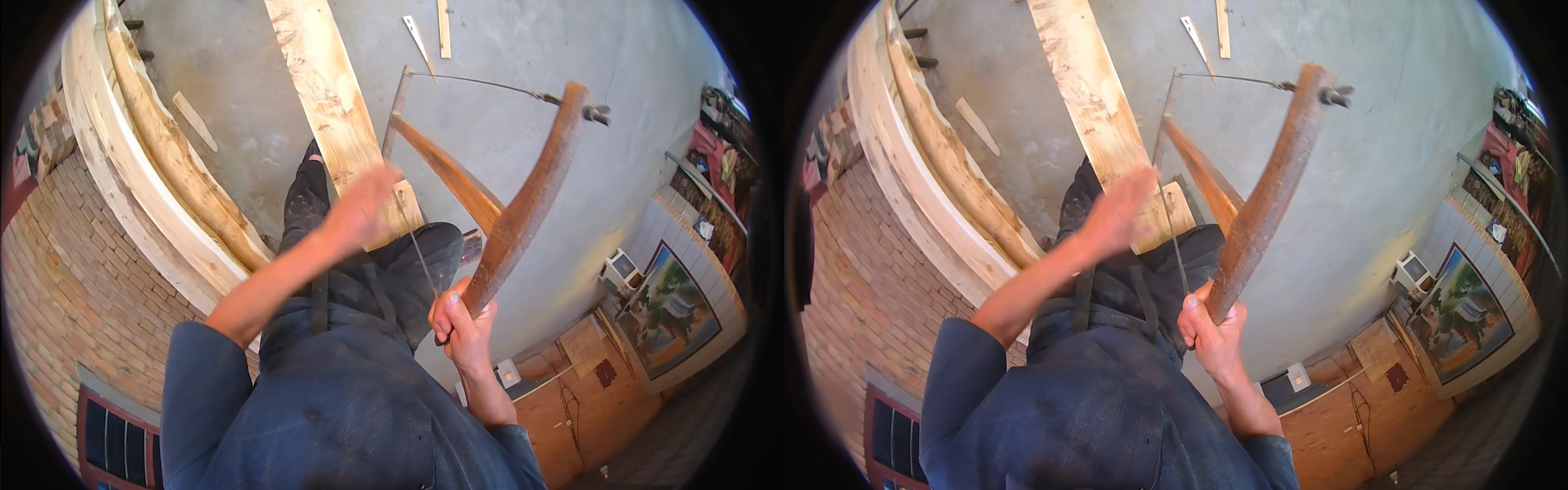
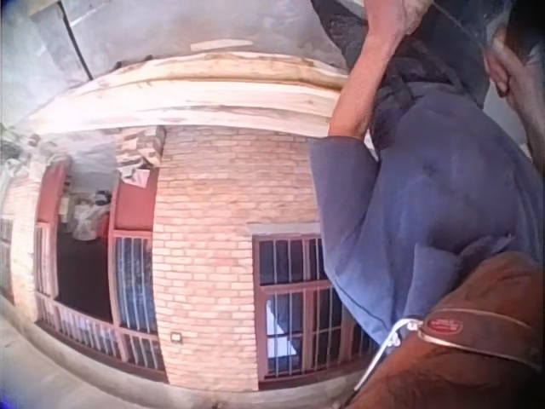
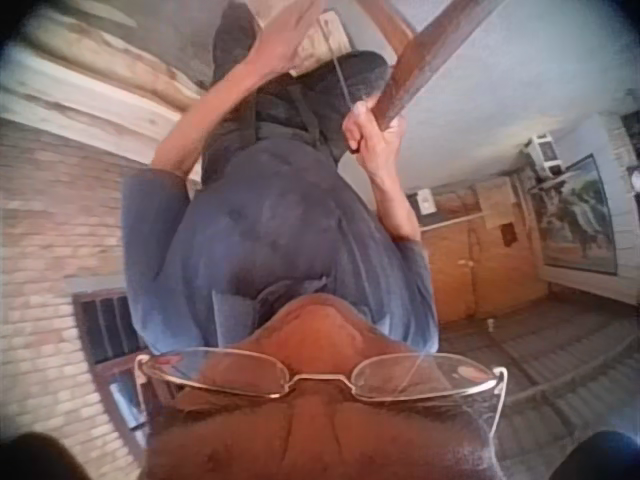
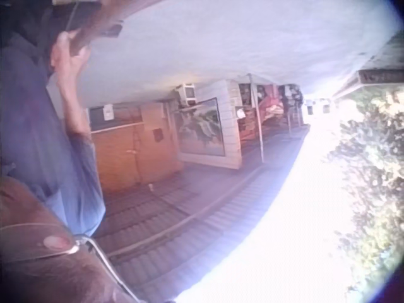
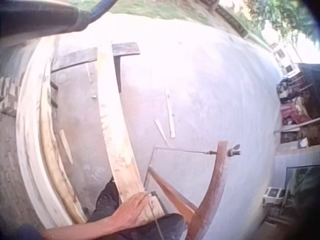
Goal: The person uses a bow saw to cut a long wooden plank resting on a makeshift sawhorse. They reposition the plank and continue sawing along its length, producing sawdust and a cut-off piece.
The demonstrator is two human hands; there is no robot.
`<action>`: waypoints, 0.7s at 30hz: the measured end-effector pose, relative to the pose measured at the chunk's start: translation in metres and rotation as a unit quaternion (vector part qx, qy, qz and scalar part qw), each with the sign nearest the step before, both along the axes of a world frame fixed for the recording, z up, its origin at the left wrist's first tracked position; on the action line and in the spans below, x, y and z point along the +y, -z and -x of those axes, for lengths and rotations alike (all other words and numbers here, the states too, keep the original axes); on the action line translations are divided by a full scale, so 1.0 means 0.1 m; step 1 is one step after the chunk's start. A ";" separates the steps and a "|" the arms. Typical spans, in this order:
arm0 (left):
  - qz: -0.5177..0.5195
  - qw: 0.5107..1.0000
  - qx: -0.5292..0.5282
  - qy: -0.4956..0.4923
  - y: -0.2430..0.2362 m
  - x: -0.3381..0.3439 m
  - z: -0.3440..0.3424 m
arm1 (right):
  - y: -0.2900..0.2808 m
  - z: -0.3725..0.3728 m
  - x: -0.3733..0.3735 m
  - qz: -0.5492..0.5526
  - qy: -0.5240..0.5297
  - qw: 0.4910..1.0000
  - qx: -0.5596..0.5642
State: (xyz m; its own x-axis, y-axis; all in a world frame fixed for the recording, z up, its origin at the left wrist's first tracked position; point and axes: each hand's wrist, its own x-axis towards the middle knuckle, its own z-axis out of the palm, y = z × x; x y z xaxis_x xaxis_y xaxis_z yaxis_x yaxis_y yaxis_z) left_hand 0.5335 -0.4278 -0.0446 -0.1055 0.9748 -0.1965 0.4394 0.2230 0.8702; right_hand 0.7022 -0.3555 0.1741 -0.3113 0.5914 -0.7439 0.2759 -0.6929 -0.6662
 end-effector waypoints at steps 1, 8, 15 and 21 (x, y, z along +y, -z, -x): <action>-0.021 0.997 -0.067 0.020 -0.16 -0.07 -0.22 | -0.03 0.02 -0.03 -0.006 -0.003 1.000 0.002; -0.111 0.971 -0.213 -0.011 -0.54 -0.14 -0.77 | -0.11 0.03 -0.17 -0.028 0.023 0.999 0.022; -0.155 0.969 -0.191 0.010 -0.55 -0.11 -0.82 | -0.02 -0.03 -0.19 -0.064 -0.072 0.995 -0.010; -0.183 0.961 -0.208 0.011 -0.64 -0.08 -0.99 | -0.09 0.02 -0.17 -0.009 -0.052 0.999 -0.013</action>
State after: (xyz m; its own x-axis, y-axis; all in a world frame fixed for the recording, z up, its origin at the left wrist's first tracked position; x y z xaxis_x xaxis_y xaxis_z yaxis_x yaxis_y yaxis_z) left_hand 0.6322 -0.4362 0.0189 -0.0713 0.9878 0.1383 0.0376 -0.1359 0.9900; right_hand 0.7001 -0.3727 0.1832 -0.3527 0.5704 -0.7417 0.3631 -0.6472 -0.6703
